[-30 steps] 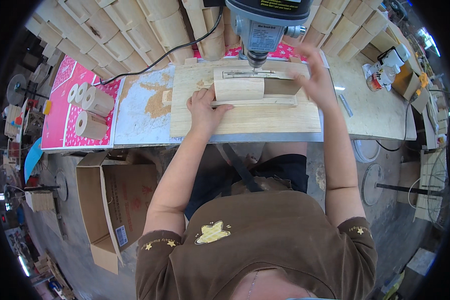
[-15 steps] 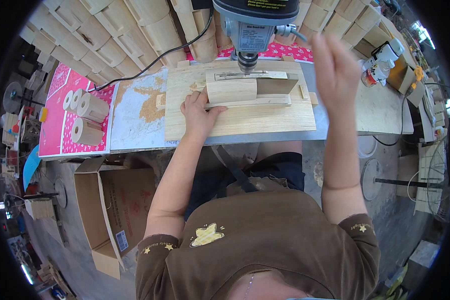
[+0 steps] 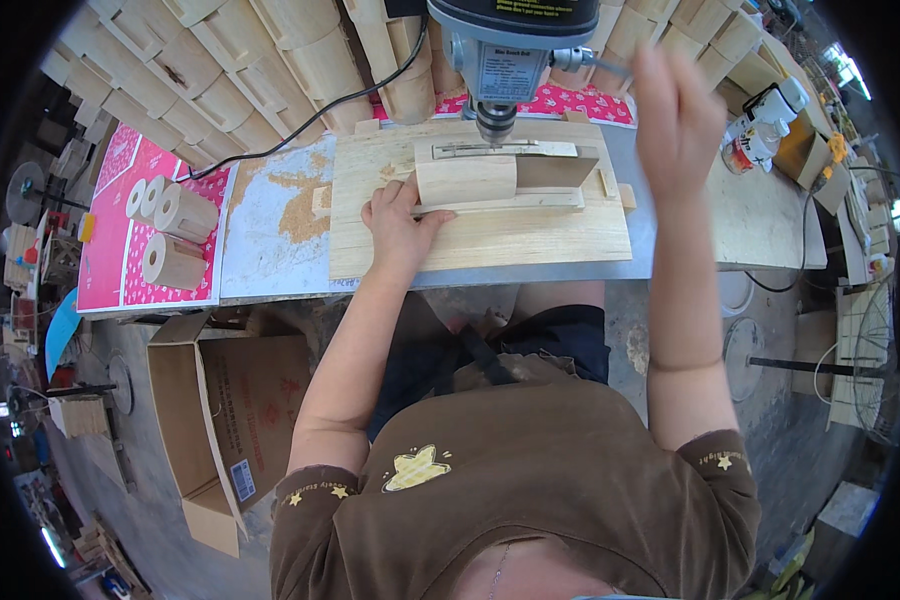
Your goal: Operating a benchtop drill machine or slotting jig to mill precise grooves or indentations into cylindrical wooden furniture components.
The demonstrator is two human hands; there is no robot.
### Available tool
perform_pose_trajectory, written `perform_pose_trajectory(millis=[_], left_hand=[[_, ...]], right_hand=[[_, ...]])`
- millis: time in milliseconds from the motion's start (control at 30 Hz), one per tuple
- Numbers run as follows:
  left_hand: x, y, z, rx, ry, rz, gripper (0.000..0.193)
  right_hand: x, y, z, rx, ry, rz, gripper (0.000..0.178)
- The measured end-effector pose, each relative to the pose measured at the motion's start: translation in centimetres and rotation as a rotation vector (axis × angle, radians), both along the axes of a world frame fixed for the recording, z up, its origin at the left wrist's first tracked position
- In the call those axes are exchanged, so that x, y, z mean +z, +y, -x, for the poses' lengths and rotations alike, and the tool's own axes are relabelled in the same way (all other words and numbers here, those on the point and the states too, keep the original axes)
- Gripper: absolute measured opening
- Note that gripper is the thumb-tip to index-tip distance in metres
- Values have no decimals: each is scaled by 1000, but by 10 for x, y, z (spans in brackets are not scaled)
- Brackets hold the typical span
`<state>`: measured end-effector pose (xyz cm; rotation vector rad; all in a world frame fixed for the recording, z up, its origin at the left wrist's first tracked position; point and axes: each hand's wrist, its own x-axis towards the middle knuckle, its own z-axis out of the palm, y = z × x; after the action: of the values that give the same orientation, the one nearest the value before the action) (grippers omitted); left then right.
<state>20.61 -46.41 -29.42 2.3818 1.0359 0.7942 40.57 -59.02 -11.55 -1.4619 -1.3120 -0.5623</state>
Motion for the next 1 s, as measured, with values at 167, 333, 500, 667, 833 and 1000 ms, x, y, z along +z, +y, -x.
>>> perform_pose_trajectory(millis=[167,333,500,667,833,1000], left_hand=[[-4,-19,-38,-38,-21,-66,63],[-4,-18,-31,-50,-32,-25,63],[-1,-12,-24,-33,-21,-8,63],[-1,-14,-39,-57,-40,-63,62],[-3,-7,-37,-21,-40,-83,55],[-14,-9,-29,9,-53,-55,51]], right_hand=[[47,86,-71,-134,32,19,31],[46,40,-25,-126,29,80,30],[-53,-11,22,-12,24,49,19],[-114,15,-5,39,-83,-180,6],[-78,7,-3,45,-133,-189,4],[36,35,-7,-66,200,-3,16]])
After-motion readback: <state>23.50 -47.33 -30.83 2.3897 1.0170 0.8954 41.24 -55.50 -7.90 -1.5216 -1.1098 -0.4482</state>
